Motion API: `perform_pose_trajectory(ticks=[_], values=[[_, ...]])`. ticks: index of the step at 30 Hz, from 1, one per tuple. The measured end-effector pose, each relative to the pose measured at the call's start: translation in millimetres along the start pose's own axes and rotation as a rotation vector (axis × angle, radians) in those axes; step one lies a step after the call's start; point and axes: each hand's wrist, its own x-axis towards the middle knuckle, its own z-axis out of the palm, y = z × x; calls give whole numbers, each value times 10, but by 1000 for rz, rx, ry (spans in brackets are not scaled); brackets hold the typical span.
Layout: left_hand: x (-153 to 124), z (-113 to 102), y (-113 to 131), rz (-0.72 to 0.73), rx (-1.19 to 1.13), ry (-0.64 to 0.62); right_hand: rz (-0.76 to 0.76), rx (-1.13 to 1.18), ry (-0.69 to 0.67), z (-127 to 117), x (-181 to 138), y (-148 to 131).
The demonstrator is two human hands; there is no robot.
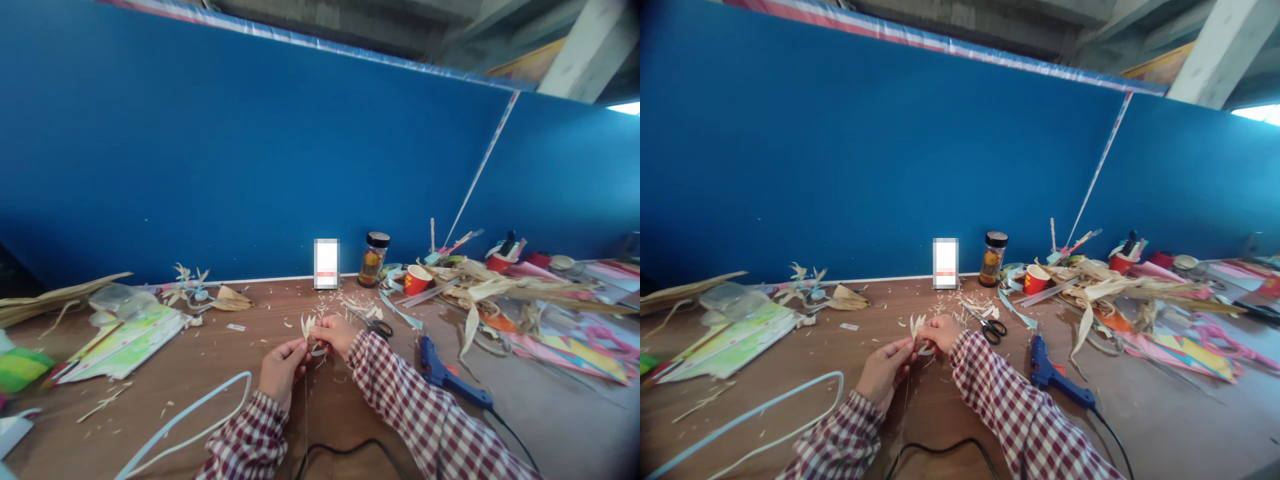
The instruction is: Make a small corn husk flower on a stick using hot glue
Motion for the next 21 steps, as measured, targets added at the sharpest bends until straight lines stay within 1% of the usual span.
perform_pose_trajectory(ticks=[6,13,17,21], values=[[3,-1,-5,-2,-6,-6,-34,-59,26,-19,-14,-19],[25,7,-38,0,5,25,-74,-172,82,-3,-56,-135],[20,13,-39,12,30,45,-93,-216,112,12,-54,-142],[-1,9,-18,11,33,20,-148,-302,180,12,-43,-113]])
